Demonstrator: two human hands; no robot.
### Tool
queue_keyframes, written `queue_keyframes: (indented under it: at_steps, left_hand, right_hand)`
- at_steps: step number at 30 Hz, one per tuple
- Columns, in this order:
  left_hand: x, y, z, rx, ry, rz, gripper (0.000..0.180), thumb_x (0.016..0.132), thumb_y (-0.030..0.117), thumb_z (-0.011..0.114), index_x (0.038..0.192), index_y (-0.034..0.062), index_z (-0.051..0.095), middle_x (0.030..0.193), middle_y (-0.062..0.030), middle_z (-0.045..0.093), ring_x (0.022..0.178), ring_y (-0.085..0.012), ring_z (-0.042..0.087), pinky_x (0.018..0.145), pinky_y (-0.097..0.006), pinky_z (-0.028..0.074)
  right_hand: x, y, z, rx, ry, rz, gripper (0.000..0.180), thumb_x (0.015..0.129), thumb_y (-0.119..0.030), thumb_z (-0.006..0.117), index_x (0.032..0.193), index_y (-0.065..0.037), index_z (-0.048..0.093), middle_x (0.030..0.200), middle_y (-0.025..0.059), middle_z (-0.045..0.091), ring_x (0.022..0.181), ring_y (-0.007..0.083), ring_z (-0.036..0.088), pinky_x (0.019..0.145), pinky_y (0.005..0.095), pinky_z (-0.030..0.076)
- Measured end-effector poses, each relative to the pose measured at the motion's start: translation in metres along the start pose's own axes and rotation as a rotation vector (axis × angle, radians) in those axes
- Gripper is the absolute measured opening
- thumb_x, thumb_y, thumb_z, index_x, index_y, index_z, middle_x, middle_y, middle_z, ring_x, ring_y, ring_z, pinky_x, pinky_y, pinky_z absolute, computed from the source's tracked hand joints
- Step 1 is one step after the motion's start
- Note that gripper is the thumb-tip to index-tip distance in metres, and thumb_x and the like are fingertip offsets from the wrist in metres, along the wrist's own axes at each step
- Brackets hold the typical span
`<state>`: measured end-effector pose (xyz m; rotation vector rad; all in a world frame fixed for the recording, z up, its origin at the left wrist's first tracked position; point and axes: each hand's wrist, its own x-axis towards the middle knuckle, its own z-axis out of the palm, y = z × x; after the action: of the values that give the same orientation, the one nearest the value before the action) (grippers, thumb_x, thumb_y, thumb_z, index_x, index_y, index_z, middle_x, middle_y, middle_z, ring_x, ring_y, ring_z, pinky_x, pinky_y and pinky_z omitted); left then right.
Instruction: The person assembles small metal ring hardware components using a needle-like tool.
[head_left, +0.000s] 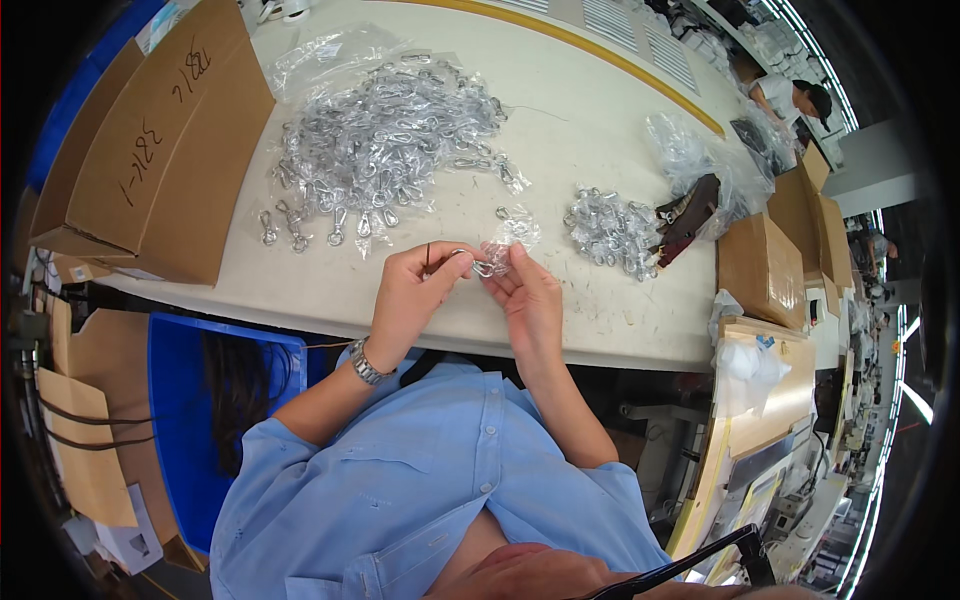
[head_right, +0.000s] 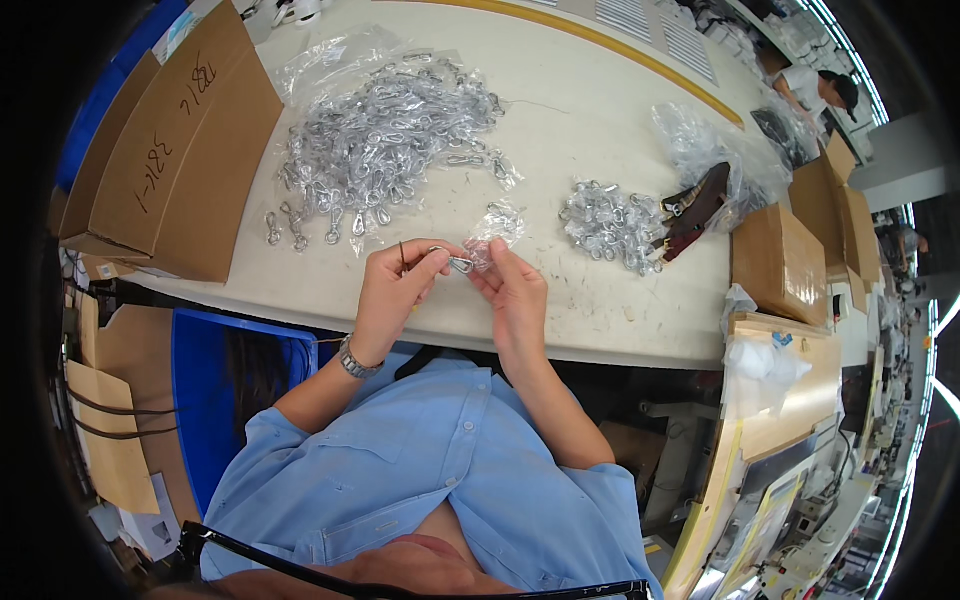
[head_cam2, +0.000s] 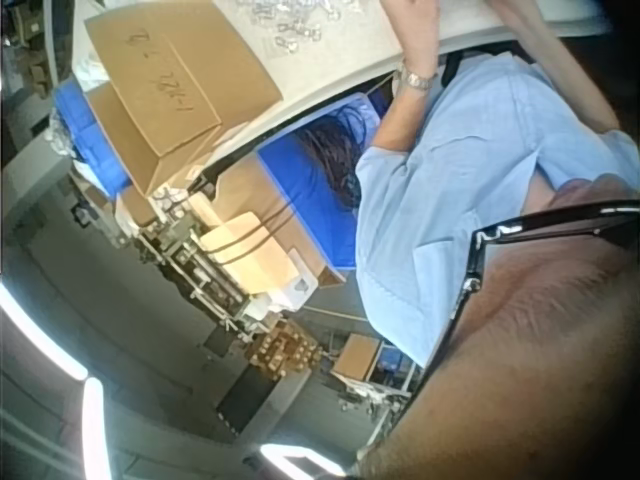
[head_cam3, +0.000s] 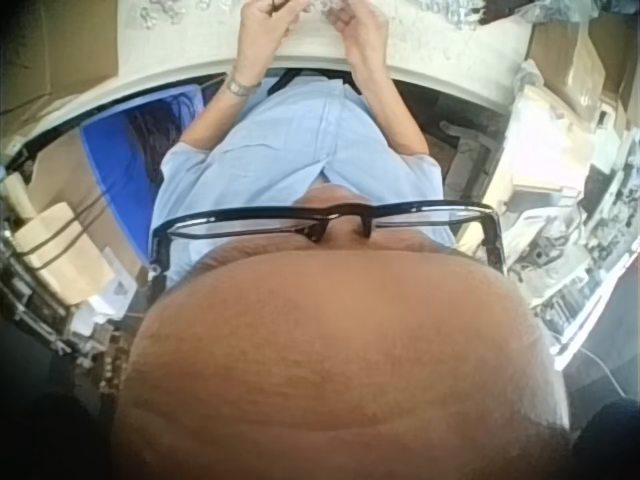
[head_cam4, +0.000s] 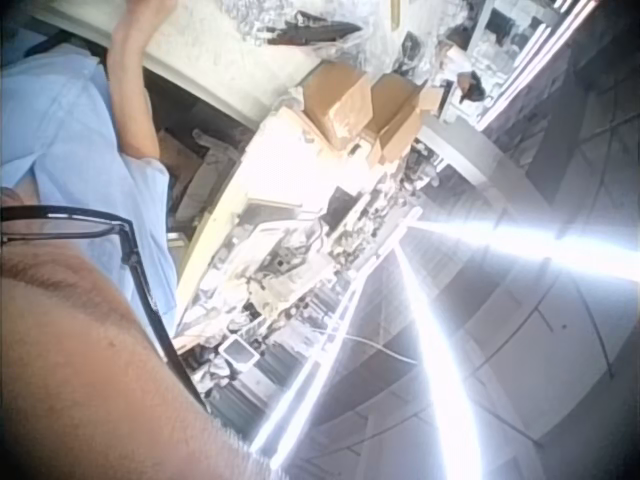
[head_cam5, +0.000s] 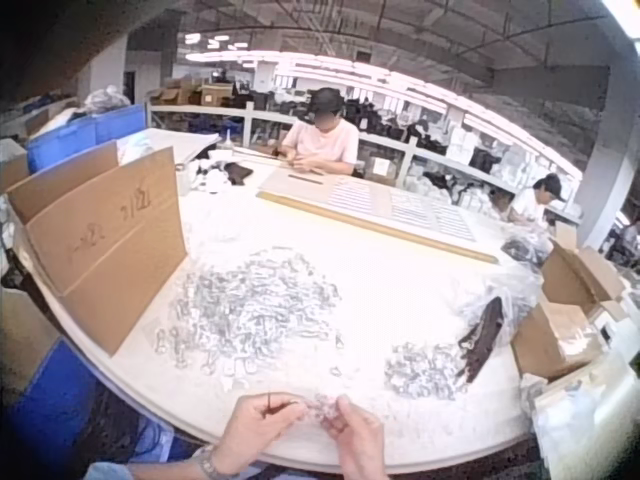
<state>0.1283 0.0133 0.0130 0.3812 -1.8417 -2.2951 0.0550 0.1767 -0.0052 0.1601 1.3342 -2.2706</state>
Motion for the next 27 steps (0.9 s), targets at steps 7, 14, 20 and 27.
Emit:
queue_keyframes:
  at_steps: [7, 14, 20, 27]
  left_hand:
    - [0.004, -0.015, 0.005, 0.084, 0.096, 0.147, 0.019, 0.103, 0.01, 0.07, 0.117, 0.0001, 0.078, 0.094, -0.001, 0.078, 0.067, 0.0011, 0.055, 0.057, -0.019, 0.039]
    - [0.007, -0.01, 0.001, 0.13, 0.16, 0.174, 0.009, 0.1, 0.004, 0.073, 0.098, -0.0014, 0.067, 0.087, -0.0065, 0.076, 0.082, -0.0046, 0.072, 0.065, -0.02, 0.049]
    - [0.008, -0.029, 0.004, 0.162, 0.148, 0.219, 0.015, 0.098, 0.01, 0.075, 0.095, -0.0016, 0.066, 0.084, -0.0062, 0.074, 0.079, -0.0091, 0.073, 0.071, -0.027, 0.058]
    - [-0.001, -0.014, 0.009, 0.066, 0.111, 0.213, 0.016, 0.099, 0.012, 0.072, 0.094, -0.0016, 0.066, 0.079, -0.0047, 0.071, 0.069, -0.0104, 0.072, 0.067, -0.027, 0.057]
  right_hand:
    - [-0.001, 0.002, 0.007, 0.023, -0.013, -0.003, 0.032, 0.108, -0.031, 0.067, 0.116, 0.0, 0.075, 0.114, 0.0123, 0.079, 0.102, 0.0176, 0.075, 0.096, 0.0336, 0.058]
    - [-0.002, 0.006, 0.023, 0.023, -0.053, -0.032, 0.035, 0.11, -0.029, 0.062, 0.126, 0.001, 0.07, 0.124, 0.0152, 0.076, 0.111, 0.0212, 0.074, 0.101, 0.0354, 0.057]
    - [-0.002, 0.018, 0.007, 0.001, -0.07, -0.098, 0.04, 0.112, -0.028, 0.058, 0.135, 0.004, 0.064, 0.134, 0.0179, 0.071, 0.118, 0.0216, 0.071, 0.103, 0.0366, 0.057]
    - [0.006, 0.02, 0.014, 0.025, -0.234, -0.003, 0.04, 0.112, -0.025, 0.058, 0.137, 0.007, 0.062, 0.129, 0.0145, 0.07, 0.113, 0.0194, 0.07, 0.098, 0.0321, 0.056]
